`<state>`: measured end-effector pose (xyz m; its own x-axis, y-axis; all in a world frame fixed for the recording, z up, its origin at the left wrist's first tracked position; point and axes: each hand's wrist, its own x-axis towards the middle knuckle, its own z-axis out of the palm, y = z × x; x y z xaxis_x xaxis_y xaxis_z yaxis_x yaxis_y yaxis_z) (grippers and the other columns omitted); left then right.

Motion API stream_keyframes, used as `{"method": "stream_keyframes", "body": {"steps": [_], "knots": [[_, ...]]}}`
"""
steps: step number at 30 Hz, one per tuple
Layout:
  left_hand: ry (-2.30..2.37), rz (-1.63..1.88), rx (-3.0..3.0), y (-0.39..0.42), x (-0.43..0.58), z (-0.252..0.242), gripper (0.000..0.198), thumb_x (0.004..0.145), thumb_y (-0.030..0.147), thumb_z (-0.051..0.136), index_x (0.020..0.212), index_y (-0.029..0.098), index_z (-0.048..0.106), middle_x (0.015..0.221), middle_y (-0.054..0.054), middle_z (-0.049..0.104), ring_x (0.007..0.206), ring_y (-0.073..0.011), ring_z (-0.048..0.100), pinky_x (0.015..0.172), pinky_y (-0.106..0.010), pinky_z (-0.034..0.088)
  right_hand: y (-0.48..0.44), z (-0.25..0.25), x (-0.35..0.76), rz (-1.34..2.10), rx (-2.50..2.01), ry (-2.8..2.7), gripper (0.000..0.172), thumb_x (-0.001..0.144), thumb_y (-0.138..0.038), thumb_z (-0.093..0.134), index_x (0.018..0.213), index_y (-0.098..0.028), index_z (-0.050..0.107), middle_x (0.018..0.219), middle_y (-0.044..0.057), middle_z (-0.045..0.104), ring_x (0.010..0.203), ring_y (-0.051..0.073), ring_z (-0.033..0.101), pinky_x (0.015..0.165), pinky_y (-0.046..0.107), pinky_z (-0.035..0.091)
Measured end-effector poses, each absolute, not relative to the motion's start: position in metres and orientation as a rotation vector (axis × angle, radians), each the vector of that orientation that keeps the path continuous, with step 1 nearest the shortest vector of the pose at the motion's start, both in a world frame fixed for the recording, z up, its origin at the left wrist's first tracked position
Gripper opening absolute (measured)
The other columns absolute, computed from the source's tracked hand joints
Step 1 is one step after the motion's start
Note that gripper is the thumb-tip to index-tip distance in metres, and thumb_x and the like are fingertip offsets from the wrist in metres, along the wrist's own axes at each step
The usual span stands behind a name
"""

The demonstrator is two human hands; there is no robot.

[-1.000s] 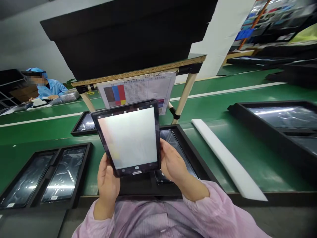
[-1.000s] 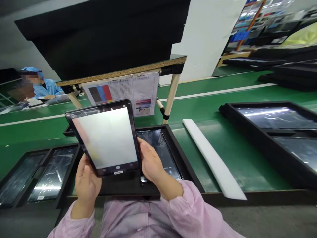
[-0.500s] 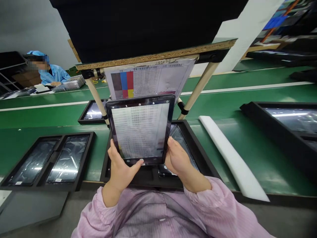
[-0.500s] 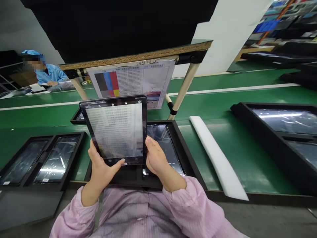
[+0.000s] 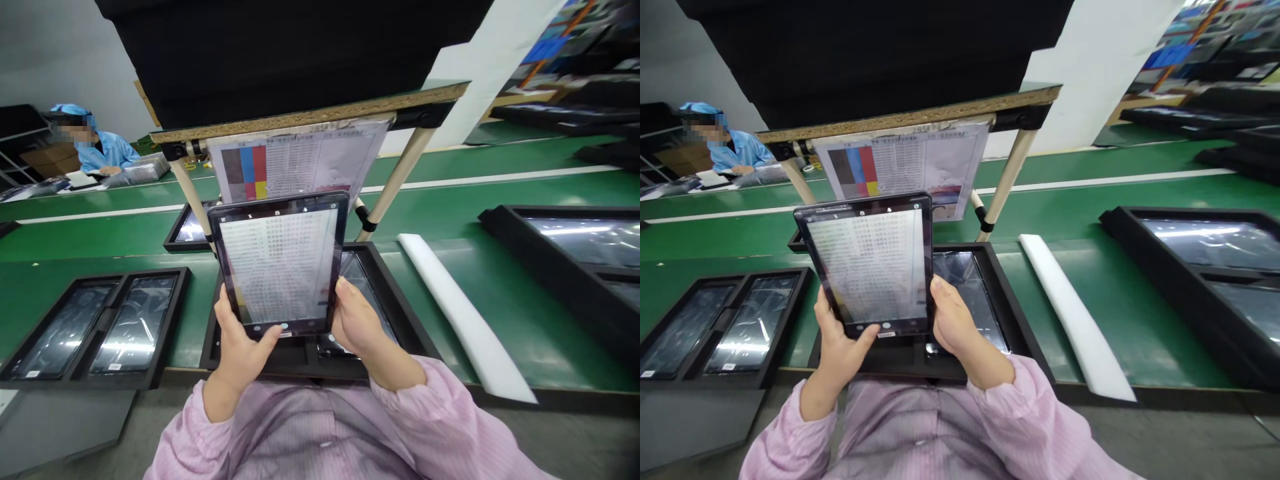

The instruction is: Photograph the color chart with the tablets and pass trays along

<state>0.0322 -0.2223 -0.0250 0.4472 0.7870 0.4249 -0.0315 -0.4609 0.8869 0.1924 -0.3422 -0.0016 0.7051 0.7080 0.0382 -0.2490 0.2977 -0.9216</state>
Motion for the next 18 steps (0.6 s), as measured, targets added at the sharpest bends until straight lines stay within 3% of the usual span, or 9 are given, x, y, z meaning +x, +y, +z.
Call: {"method": "stream_keyframes", "body": {"steps": [2, 4, 7, 10, 13, 18], "knots": [[0.578, 1.063, 1.444, -0.22, 0.028, -0.016, 0.084, 0.08, 0.056, 0.075, 0.149, 0.024, 0.039, 0.146, -0.017, 0.05, 0.137, -0.0325, 0.049, 0.115, -0.048, 0.037, -0.347, 0.0, 0.193, 0.648, -1.138, -0.563, 0.065, 0.085, -0.078, 0.055, 0.117, -0.022, 0.068, 0.124, 0.01, 0.069, 0.135, 0.032, 0.052, 0.11, 0.051, 0.048], [0.562, 0.945, 1.12, -0.217, 0.024, -0.006, 0.065, 0.083, 0.056, 0.072, 0.139, 0.031, 0.053, 0.135, -0.009, 0.064, 0.123, -0.0269, 0.062, 0.104, -0.04, 0.05, -0.353, 0.007, 0.192, 0.591, -1.204, -0.707, 0.068, 0.092, -0.077, 0.046, 0.13, -0.024, 0.063, 0.138, 0.008, 0.061, 0.141, 0.029, 0.044, 0.117, 0.049, 0.041], [0.575, 0.833, 0.892, -0.214, 0.019, 0.003, 0.058, 0.075, 0.044, 0.083, 0.129, 0.039, 0.063, 0.124, 0.0, 0.073, 0.107, -0.0206, 0.07, 0.089, -0.029, 0.058, -0.363, 0.026, 0.191, 0.431, -1.285, -0.947, 0.071, 0.1, -0.07, 0.034, 0.155, -0.026, 0.039, 0.16, 0.004, 0.035, 0.152, 0.024, 0.024, 0.127, 0.044, 0.022], [0.581, 0.796, 0.831, -0.215, 0.018, -0.001, 0.057, 0.075, 0.039, 0.083, 0.129, 0.044, 0.064, 0.122, 0.003, 0.074, 0.107, -0.0182, 0.071, 0.087, -0.026, 0.058, -0.368, 0.049, 0.194, 0.264, -1.349, -1.125, 0.073, 0.103, -0.063, 0.029, 0.163, -0.025, 0.01, 0.166, -0.002, 0.013, 0.154, 0.021, 0.007, 0.128, 0.04, 0.014], [0.601, 0.769, 0.804, -0.218, 0.018, -0.01, 0.056, 0.078, 0.039, 0.08, 0.132, 0.045, 0.062, 0.127, 0.004, 0.071, 0.117, -0.0198, 0.068, 0.09, -0.027, 0.058, -0.37, 0.065, 0.201, 0.133, -1.417, -1.245, 0.073, 0.105, -0.059, 0.028, 0.163, -0.023, 0.002, 0.167, -0.003, 0.008, 0.154, 0.022, 0.008, 0.128, 0.039, 0.014], [0.626, 0.738, 0.79, -0.225, 0.017, -0.017, 0.059, 0.077, 0.04, 0.08, 0.133, 0.046, 0.062, 0.133, 0.003, 0.068, 0.128, -0.0222, 0.06, 0.095, -0.03, 0.056, -0.371, 0.069, 0.209, 0.044, -1.561, -1.252, 0.073, 0.105, -0.059, 0.027, 0.163, -0.021, 0.003, 0.164, 0.003, 0.021, 0.15, 0.025, 0.03, 0.123, 0.041, 0.03]]}}
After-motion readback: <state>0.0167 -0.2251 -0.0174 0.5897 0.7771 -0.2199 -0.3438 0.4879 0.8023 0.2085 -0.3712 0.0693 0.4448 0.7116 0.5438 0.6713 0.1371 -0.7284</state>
